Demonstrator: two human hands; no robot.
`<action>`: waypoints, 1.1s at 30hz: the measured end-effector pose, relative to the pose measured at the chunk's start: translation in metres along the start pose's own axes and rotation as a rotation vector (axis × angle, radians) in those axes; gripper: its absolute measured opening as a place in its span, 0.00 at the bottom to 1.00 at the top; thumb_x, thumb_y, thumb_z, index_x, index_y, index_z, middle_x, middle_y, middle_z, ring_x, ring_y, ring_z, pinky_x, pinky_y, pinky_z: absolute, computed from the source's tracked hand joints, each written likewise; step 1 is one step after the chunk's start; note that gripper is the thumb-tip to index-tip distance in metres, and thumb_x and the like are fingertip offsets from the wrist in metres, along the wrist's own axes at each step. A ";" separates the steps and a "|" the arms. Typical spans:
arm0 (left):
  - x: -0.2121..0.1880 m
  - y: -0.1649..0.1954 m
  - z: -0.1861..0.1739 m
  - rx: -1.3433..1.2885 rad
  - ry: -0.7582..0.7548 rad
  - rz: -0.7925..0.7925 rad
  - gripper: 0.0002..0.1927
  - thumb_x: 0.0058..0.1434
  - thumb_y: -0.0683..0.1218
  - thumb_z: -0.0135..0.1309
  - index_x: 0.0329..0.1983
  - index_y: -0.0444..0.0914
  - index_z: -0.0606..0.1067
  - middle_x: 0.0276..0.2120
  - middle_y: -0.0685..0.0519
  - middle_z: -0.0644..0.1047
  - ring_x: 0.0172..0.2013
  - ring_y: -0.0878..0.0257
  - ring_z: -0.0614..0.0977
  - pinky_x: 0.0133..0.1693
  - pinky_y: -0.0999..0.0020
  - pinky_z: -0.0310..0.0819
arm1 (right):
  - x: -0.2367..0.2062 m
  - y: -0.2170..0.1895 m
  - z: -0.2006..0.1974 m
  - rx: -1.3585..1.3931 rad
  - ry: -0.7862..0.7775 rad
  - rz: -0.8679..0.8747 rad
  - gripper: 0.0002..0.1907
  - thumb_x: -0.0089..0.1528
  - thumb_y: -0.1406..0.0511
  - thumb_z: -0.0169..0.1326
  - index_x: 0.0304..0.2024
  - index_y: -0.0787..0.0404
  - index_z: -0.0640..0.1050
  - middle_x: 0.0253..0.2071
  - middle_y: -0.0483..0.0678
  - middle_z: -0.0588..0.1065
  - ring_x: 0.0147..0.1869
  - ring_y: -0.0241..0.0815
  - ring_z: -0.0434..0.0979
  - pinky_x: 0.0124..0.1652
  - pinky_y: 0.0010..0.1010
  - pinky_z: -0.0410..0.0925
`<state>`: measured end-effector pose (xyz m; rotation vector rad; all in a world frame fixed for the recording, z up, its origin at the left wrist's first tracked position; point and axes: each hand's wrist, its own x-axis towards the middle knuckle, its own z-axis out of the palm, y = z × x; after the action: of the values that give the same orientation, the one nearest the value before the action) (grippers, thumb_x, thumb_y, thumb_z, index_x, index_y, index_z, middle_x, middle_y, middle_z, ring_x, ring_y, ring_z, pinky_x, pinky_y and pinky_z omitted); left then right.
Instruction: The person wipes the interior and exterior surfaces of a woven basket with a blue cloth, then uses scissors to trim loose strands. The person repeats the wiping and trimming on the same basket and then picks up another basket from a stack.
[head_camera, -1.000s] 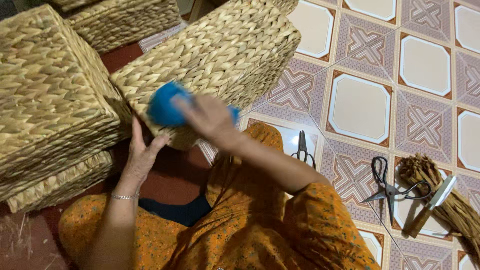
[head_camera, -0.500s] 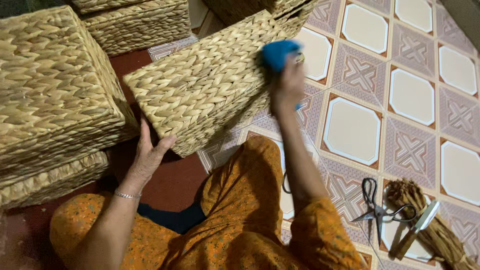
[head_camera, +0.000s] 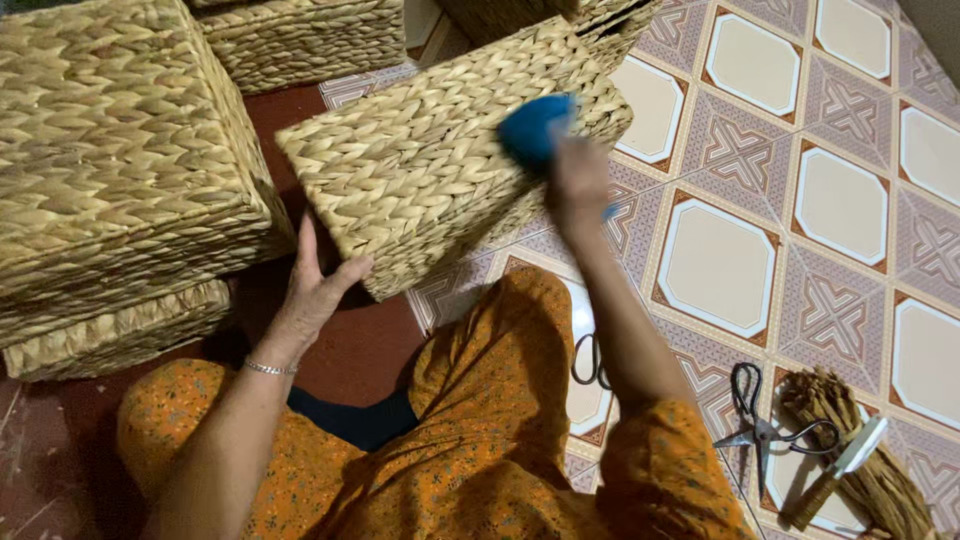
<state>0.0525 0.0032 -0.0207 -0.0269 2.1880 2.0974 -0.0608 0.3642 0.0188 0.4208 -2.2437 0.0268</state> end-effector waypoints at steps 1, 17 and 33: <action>0.002 0.004 0.000 0.044 0.006 0.021 0.68 0.51 0.68 0.65 0.80 0.36 0.37 0.75 0.38 0.56 0.74 0.49 0.57 0.71 0.49 0.52 | -0.006 0.034 0.005 0.064 0.076 0.122 0.28 0.62 0.75 0.53 0.66 0.59 0.70 0.41 0.56 0.73 0.42 0.55 0.74 0.35 0.43 0.68; 0.037 0.009 -0.022 -0.116 -0.014 -0.075 0.68 0.50 0.66 0.68 0.74 0.30 0.38 0.72 0.35 0.56 0.74 0.47 0.55 0.71 0.51 0.48 | -0.033 0.141 0.030 1.365 -0.073 1.042 0.15 0.71 0.56 0.56 0.52 0.60 0.77 0.37 0.41 0.75 0.35 0.32 0.73 0.35 0.24 0.69; -0.020 -0.070 0.027 0.371 0.144 0.184 0.57 0.57 0.47 0.69 0.77 0.32 0.43 0.68 0.34 0.65 0.66 0.43 0.70 0.66 0.53 0.66 | -0.145 0.122 0.057 1.434 0.093 1.349 0.16 0.69 0.60 0.57 0.54 0.65 0.77 0.42 0.47 0.79 0.41 0.39 0.80 0.42 0.30 0.75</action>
<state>0.0800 0.0262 -0.0899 0.0579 2.7279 1.7836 -0.0543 0.5119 -0.1121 -0.4729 -1.6206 2.2654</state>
